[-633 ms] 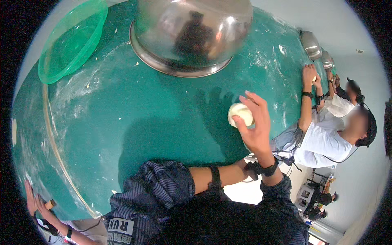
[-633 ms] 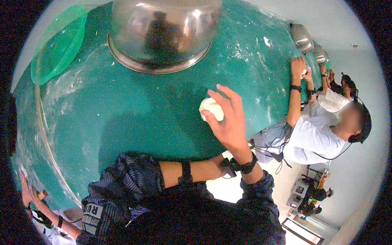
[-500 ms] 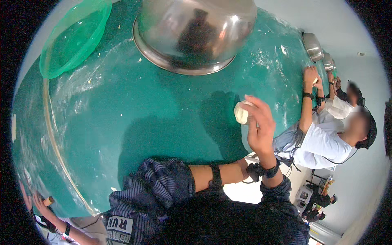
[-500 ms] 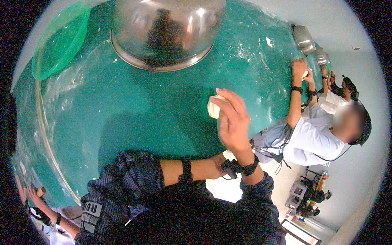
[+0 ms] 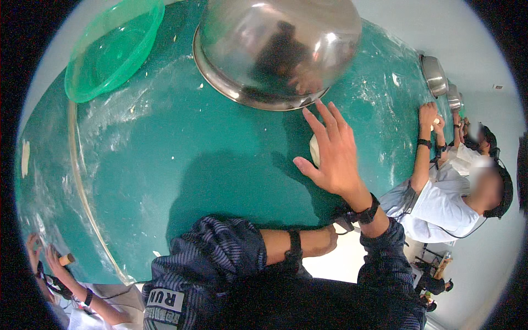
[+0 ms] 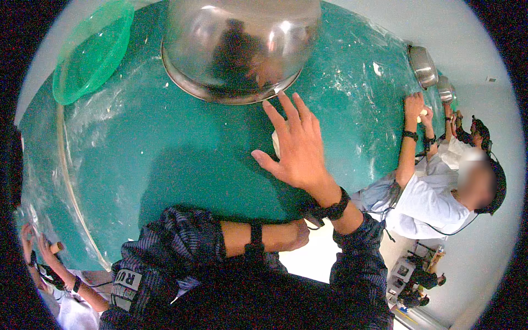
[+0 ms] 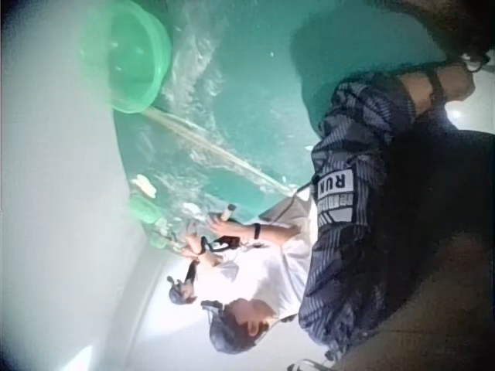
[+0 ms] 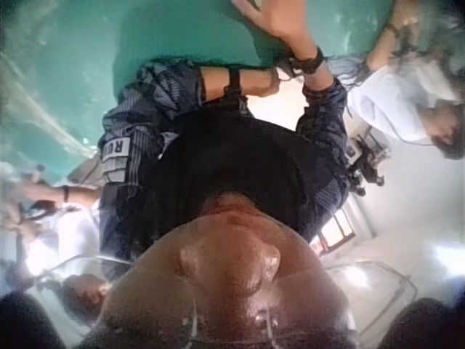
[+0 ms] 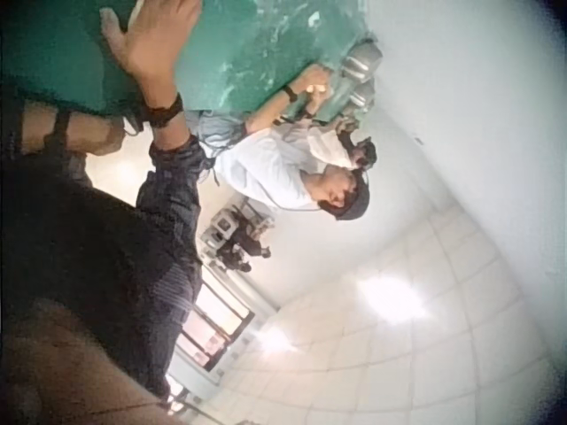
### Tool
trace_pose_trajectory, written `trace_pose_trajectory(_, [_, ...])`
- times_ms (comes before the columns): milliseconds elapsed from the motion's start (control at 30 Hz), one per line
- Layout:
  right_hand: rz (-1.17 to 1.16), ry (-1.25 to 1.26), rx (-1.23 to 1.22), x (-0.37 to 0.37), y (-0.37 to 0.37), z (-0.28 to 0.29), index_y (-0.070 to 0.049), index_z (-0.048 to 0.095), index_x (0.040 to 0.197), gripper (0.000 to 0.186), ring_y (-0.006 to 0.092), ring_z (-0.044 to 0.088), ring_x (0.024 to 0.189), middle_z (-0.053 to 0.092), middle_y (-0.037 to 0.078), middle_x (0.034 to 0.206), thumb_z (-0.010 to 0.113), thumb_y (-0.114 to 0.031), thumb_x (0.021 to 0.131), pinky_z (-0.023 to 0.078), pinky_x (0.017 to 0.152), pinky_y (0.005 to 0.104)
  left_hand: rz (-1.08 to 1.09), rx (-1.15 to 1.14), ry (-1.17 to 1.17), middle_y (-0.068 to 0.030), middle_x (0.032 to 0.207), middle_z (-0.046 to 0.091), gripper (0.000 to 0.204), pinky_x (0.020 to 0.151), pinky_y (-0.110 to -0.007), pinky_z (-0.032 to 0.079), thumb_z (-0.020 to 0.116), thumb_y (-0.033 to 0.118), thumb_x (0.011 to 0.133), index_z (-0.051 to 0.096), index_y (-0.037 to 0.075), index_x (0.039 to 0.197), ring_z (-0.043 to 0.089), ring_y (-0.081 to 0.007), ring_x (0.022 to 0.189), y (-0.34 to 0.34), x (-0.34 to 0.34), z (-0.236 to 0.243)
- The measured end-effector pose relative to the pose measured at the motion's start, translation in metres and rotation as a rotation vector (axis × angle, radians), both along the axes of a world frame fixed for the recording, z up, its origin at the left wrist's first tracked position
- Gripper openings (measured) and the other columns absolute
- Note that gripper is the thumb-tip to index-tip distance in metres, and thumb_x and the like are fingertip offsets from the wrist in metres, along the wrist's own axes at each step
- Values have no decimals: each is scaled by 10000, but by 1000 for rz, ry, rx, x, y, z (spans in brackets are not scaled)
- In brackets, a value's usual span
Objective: Shaping and rolling small pieces of dough on a green preparation table.
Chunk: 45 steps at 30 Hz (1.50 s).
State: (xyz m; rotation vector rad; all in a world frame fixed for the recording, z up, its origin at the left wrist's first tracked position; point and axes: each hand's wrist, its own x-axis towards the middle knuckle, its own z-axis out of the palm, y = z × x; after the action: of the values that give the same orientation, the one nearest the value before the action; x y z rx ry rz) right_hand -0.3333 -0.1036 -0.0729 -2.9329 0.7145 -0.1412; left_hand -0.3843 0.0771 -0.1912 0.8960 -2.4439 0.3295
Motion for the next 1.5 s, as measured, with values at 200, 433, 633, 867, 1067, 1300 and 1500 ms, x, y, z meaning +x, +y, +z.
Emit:
trace_pose_trajectory(200, [68,-494,646,-14,-44,18,-67,566,1514,602,384,450,1491,488,216,1600,643,-377,1003,388,1193,511,-356,585,319,-157,824,706,202,759,-523,554,681,255,880,710,61,926,693,-381,787,-7,9,11])
trace_pose_trajectory(433, [-170,-1083,1149,20,-141,16,-57,668,906,305,169,620,758,683,44,822,549,-279,1078,474,723,322,-435,1234,620,-186,974,746,279,830,-488,574,632,306,1049,715,59,1148,730,-381,939,-76,107,138])
trace_pose_trajectory(633, [-306,-1105,1324,38,-146,-30,-157,536,725,361,43,350,550,420,-84,637,649,-276,1047,248,502,278,388,792,902,-130,1022,726,190,923,-436,543,708,196,977,712,58,1107,697,-338,1021,-110,180,117])
trace_pose_trajectory(867, [-307,-1132,1295,46,-138,-24,-103,575,748,387,72,337,488,396,-55,578,584,-327,1062,241,479,285,494,416,406,-128,1380,623,738,1083,-511,458,876,377,788,621,119,1431,573,-371,1295,-122,150,100])
trace_pose_trajectory(1067, [-242,-1107,1141,36,-141,-31,-40,634,749,442,113,536,508,562,15,587,596,-337,1074,387,497,295,469,561,307,-133,1241,610,807,1022,-452,498,922,397,723,632,126,1426,597,-366,1164,-123,146,117])
trace_pose_trajectory(1300, [171,-1018,1274,24,-114,-9,-40,618,788,431,110,534,542,581,25,647,525,-361,1060,371,495,270,449,487,434,-132,1312,623,597,1051,-469,535,949,203,703,599,102,1175,611,-381,1233,-106,154,121])
trace_pose_trajectory(1500, [531,-593,1456,33,-91,-19,-34,661,827,408,113,641,673,643,31,726,557,-367,1038,469,545,265,564,572,721,-102,1186,676,651,925,-424,582,933,135,717,565,96,1252,691,-356,1053,-59,170,112])
